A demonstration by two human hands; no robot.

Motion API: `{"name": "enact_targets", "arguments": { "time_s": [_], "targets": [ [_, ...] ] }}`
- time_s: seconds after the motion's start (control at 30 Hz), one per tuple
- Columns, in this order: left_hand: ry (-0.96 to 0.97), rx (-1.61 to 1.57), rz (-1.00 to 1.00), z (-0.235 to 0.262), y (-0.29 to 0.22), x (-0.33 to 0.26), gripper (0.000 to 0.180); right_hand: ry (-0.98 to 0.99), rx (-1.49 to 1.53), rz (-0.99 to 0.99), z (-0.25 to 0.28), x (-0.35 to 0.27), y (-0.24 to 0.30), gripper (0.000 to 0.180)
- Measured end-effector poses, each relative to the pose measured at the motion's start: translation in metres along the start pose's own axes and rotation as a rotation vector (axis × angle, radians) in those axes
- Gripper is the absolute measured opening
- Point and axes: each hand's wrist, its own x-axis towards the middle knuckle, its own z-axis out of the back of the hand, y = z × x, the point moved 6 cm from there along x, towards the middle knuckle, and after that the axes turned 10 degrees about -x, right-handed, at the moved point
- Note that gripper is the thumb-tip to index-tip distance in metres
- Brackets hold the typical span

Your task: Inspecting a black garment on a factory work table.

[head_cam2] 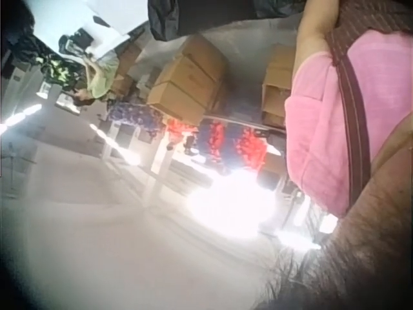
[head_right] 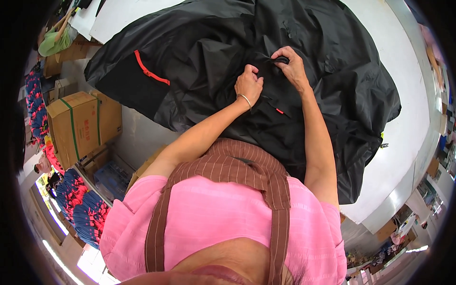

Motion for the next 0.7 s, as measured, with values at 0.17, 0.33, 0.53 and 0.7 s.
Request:
{"name": "enact_targets", "arguments": {
  "time_s": [0.17,0.33,0.53,0.7],
  "targets": [
    [-0.038,-0.083,-0.119,-0.001,0.003,-0.009,0.015,0.022,0.008,-0.051,0.009,-0.006,-0.002,0.021],
    [0.019,-0.083,-0.253,-0.002,-0.001,-0.009,0.013,0.020,-0.122,0.034,0.010,-0.009,0.001,0.023],
    [0.041,-0.062,-0.318,-0.006,0.003,-0.010,0.014,-0.005,-0.065,-0.015,0.011,-0.014,0.002,0.023],
    [0.086,-0.023,-0.294,-0.008,0.014,-0.008,0.015,-0.130,0.052,-0.154,0.010,-0.022,0.020,0.022]
  ]
}}
